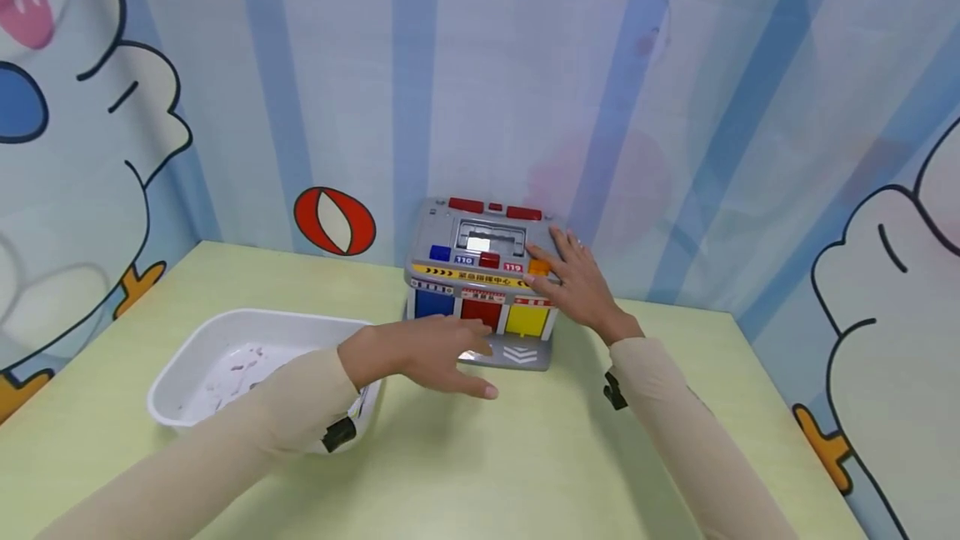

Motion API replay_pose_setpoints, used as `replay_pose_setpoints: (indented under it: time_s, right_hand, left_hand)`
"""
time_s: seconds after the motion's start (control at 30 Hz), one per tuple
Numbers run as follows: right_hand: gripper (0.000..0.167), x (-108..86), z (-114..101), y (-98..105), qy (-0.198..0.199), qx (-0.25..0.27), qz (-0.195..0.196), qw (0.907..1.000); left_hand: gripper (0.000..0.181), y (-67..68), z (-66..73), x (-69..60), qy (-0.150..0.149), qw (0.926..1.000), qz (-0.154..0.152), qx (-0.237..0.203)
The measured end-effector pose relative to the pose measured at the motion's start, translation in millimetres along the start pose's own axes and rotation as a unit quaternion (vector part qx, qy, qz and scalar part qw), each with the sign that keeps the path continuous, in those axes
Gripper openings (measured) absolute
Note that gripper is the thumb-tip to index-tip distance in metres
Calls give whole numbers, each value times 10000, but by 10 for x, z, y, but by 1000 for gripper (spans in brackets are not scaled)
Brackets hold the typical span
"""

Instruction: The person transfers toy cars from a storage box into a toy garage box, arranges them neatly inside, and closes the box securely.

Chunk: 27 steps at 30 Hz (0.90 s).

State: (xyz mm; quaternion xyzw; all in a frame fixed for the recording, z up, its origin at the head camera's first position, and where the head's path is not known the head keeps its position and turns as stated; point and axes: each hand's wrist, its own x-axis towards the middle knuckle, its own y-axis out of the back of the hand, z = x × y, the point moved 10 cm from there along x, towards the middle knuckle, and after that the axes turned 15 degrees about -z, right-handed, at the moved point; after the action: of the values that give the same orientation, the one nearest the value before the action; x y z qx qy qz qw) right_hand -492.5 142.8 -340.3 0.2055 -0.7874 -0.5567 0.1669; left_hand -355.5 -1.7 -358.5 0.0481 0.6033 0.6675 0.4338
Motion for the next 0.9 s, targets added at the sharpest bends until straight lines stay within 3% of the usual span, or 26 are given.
replay_pose_setpoints:
  time_s: [0.27,0.4,0.67,0.9]
  right_hand:
    - [65,8,28,13,-44,-73,61,9999]
    - [66,24,19,-2,-14,-83,53,10000]
    - [66,21,33,-15,-97,-29,59,9999]
    - [65,6,10,14,-109,-9,52,9999]
  left_hand:
    - [69,200,44,-251,-184,9986,463,157]
    - [72,303,-49,-331,-173,9964,798,210]
    - [81,568,-522,-363,256,9891,1384,-440]
    - [90,775,-996,-283,893,9776,1869,-366]
